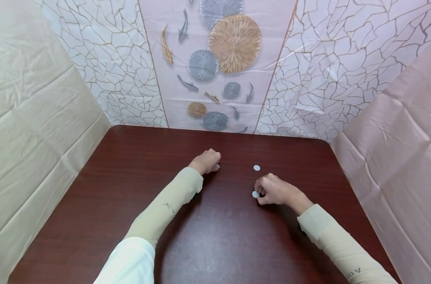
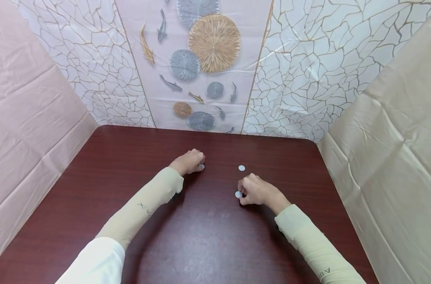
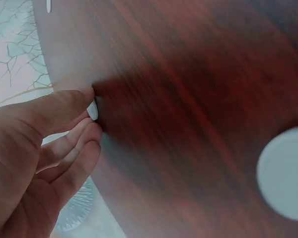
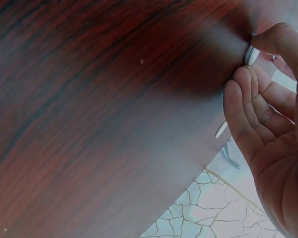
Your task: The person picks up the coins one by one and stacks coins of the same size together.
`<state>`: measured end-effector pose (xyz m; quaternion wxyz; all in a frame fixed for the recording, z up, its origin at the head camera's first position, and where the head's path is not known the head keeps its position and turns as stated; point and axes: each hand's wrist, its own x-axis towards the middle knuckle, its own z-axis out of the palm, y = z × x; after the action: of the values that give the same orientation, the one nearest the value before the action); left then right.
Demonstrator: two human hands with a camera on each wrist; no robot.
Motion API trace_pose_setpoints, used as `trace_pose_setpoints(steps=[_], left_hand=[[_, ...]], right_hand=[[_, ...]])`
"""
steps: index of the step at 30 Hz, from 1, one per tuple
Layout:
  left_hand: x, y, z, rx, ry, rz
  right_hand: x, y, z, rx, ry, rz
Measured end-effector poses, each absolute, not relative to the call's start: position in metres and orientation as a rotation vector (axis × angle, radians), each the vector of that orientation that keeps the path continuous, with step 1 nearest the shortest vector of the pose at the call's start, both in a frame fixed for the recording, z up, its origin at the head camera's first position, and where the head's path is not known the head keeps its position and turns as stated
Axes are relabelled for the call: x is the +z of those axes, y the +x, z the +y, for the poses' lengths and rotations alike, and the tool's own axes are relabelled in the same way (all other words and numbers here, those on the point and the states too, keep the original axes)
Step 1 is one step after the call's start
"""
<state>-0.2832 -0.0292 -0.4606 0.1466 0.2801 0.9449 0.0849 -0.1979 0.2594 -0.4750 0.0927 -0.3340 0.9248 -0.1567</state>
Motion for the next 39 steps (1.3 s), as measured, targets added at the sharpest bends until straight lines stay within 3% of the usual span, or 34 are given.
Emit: trace_pose_setpoints(steps=[39], left_hand=[[-0.466,-0.297,-0.013,0.11,0.827,2.72]], right_hand=[[-0.475,-0.195,0.259,-0.464,-1.012,2.755]])
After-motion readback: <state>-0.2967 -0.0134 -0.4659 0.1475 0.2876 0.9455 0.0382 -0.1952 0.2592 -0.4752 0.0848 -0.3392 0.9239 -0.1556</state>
